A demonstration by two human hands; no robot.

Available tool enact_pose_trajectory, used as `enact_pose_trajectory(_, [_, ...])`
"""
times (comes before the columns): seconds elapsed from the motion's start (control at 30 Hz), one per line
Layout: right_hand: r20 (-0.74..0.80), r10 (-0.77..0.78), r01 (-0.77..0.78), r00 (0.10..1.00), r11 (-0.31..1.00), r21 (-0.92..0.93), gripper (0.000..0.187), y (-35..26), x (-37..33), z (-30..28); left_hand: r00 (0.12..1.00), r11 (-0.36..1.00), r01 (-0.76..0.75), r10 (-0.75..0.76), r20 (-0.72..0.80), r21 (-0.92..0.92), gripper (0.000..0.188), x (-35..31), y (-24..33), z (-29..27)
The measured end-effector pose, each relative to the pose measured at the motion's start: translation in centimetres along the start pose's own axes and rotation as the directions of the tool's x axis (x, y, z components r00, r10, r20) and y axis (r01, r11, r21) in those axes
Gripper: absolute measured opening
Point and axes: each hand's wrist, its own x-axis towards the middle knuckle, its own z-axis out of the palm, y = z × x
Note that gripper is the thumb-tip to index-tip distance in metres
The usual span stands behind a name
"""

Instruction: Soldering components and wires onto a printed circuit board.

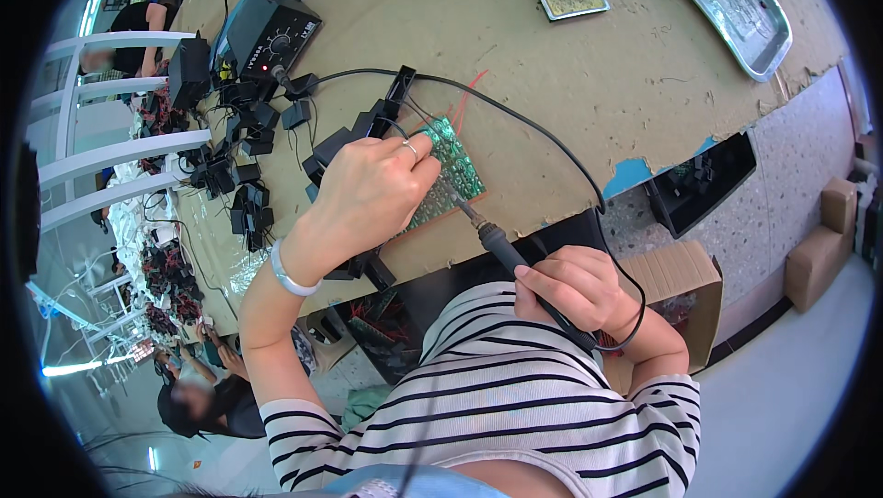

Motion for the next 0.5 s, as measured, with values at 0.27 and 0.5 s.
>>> enact_pose_trajectory(0.27, [-0.036,0.063,-0.064,0.997,0.997,-0.04,0.032,-0.1,-0.3,-1.1,1.0,1.0,-0.002,0.001,0.009,0.028,0.009,0.2,0.0,-0.2])
enact_pose_trajectory(0.5, [-0.052,0.083,-0.086,0.995,0.995,-0.056,0.033,-0.3,-0.4,-1.3,0.998,0.999,0.038,-0.037,0.041,-0.025,0.009,0.6,0.1,-0.5])
